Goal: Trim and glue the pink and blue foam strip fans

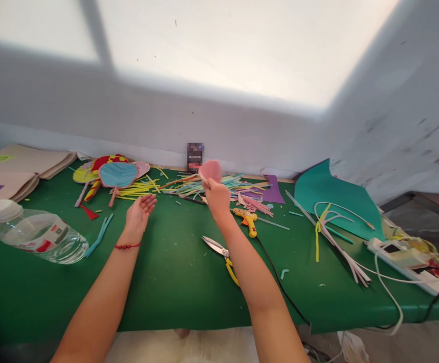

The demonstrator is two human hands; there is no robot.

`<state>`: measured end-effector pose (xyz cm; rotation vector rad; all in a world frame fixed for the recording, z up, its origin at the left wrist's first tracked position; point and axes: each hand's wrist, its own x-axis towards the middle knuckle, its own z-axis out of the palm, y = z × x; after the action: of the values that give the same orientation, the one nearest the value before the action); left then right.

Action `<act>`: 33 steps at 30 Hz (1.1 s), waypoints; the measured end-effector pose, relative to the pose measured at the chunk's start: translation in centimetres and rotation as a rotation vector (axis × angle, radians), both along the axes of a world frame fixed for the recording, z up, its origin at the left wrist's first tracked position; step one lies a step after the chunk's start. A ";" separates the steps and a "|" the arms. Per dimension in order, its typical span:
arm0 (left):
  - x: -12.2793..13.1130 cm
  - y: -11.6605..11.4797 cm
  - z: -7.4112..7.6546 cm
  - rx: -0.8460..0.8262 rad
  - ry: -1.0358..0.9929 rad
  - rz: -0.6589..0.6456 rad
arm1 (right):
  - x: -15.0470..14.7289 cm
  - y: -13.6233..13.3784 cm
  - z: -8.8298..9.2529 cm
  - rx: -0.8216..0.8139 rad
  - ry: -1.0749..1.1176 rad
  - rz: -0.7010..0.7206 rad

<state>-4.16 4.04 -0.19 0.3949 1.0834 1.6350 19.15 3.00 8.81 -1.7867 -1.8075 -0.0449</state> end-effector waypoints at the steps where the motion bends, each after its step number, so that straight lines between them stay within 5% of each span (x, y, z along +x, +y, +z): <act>1: -0.1 0.1 -0.1 -0.001 -0.001 -0.001 | -0.3 -0.4 0.1 -0.036 0.056 0.137; 6: -0.4 0.2 -0.4 -0.017 -0.010 0.006 | -3.0 -4.3 0.9 -0.584 0.256 1.073; 10: -0.4 0.1 -0.4 -0.026 -0.013 0.017 | -4.5 -5.9 0.9 -0.800 0.093 1.396; 12: -0.5 0.1 -0.4 -0.026 -0.012 0.020 | -4.4 -5.3 0.6 -0.752 -0.040 1.235; 16: -0.6 0.1 -0.3 -0.020 -0.005 0.036 | -2.4 -2.2 0.4 -0.225 -0.120 0.097; 17: -0.6 0.1 -0.3 -0.020 -0.003 0.041 | -1.6 -1.4 0.5 -0.111 -0.115 -0.076; 19: -0.7 0.1 -0.3 -0.017 -0.002 0.044 | -0.2 -0.4 1.0 0.033 -0.077 -0.199; 21: -0.7 0.2 -0.3 -0.011 -0.003 0.043 | 0.8 -0.1 1.6 0.106 0.010 -0.119; 23: -0.7 0.2 -0.4 -0.006 -0.008 0.043 | 1.1 -0.8 2.2 0.074 0.160 0.113; 26: -0.6 0.2 -0.4 -0.004 -0.017 0.046 | 0.2 -3.0 3.1 -0.241 0.378 0.654; 29: -0.6 0.2 -0.3 -0.002 -0.019 0.034 | -1.7 -5.0 3.4 -0.663 0.331 1.128; 31: -0.5 0.1 -0.3 -0.004 -0.016 0.020 | -3.0 -5.4 2.9 -0.786 0.251 1.230; 33: -0.5 0.1 -0.3 -0.011 -0.012 0.004 | -3.6 -4.6 1.8 -0.737 0.193 1.116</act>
<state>-4.65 4.15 -0.51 0.3756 1.0842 1.6325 15.54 -1.61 10.62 -0.8281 -2.5755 1.2958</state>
